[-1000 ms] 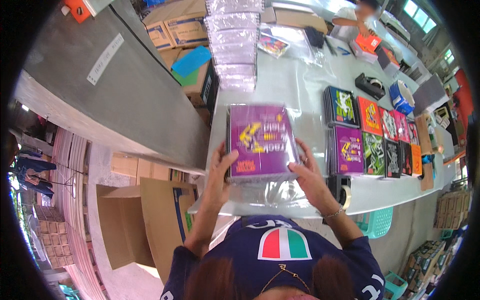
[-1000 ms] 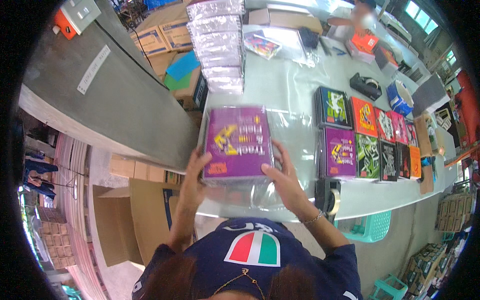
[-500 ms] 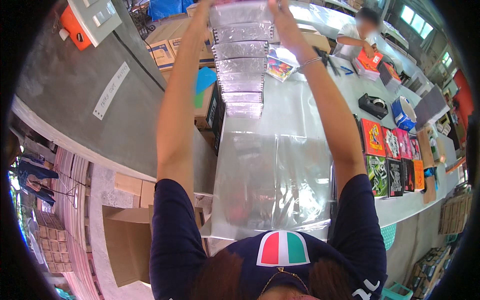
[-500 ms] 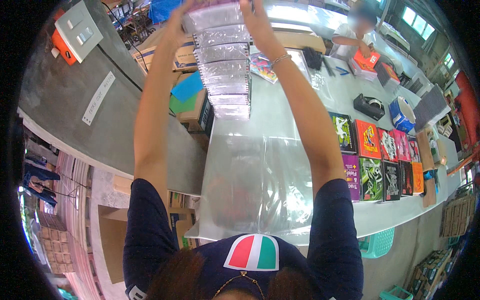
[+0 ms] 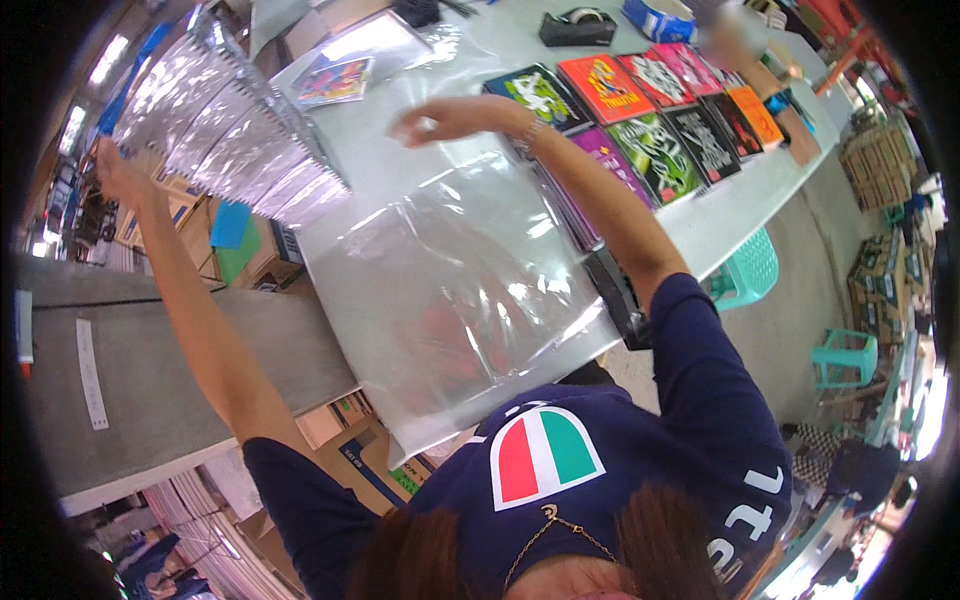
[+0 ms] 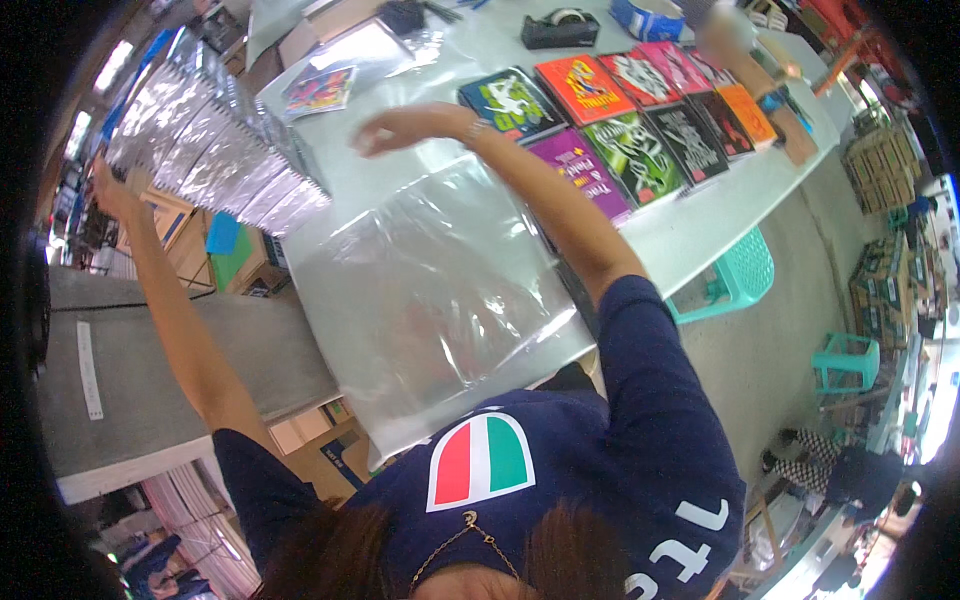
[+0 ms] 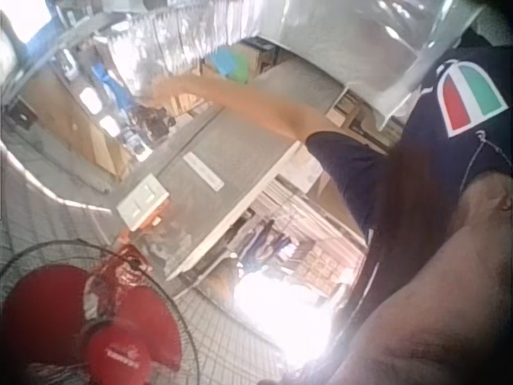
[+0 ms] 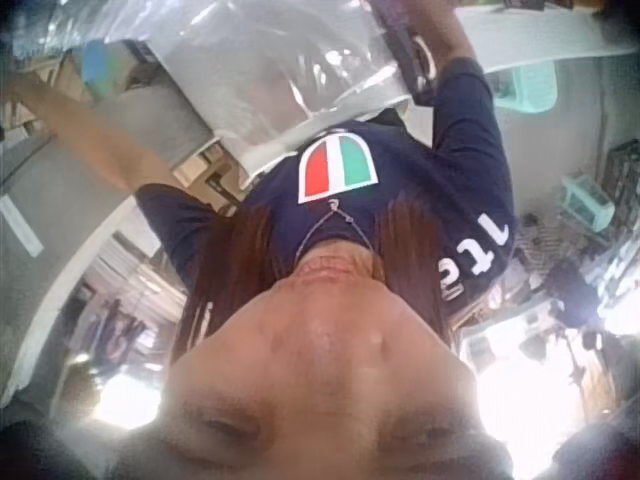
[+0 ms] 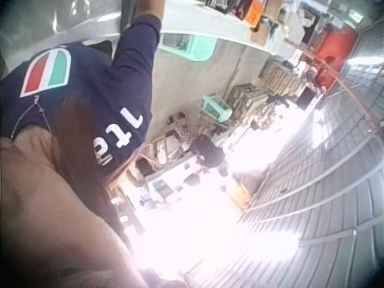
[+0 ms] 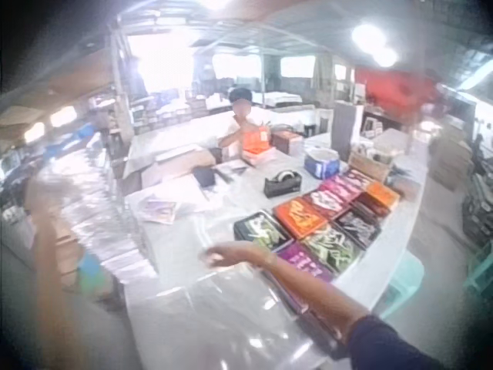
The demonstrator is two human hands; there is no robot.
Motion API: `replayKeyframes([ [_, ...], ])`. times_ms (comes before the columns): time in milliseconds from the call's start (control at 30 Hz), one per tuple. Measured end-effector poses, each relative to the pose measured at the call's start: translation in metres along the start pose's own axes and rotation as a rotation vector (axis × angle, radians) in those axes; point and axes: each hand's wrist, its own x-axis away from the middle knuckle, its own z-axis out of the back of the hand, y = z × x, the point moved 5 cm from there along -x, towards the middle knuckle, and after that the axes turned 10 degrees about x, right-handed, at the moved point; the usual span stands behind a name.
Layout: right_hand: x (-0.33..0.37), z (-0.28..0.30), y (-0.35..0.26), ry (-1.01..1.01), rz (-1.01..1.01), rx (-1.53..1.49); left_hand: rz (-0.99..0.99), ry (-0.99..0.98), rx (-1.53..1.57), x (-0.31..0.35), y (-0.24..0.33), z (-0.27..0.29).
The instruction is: The person wraps spiral-bound notebooks in clear plastic sleeves at a counter. They place each notebook into a sleeve, smooth the plastic, and seal the edges with tape. The wrapped notebooks are stacked on the counter.
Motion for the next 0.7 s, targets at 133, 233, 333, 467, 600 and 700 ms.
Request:
replayKeyframes([
  [133,0.194,-0.022,0.061,-0.247,-0.518,0.380,0.205,0.015,-0.055,0.118,0.020,-0.021],
  [233,0.307,-0.043,0.072,-0.230,-0.593,0.628,0.564,-0.013,0.076,0.221,0.001,-0.040],
  [333,0.354,-0.070,0.072,0.035,-0.325,0.546,0.764,-0.078,0.112,0.315,0.032,-0.073],
  [467,0.378,-0.071,0.080,0.154,-0.291,0.454,0.945,-0.145,0.179,0.416,0.100,-0.134],
  [600,0.386,-0.038,0.077,0.054,-0.398,0.367,0.961,-0.215,0.241,0.469,0.136,-0.190],
  [700,0.422,0.029,0.041,0.605,-0.257,0.361,0.988,-0.352,0.239,0.494,0.165,-0.241],
])
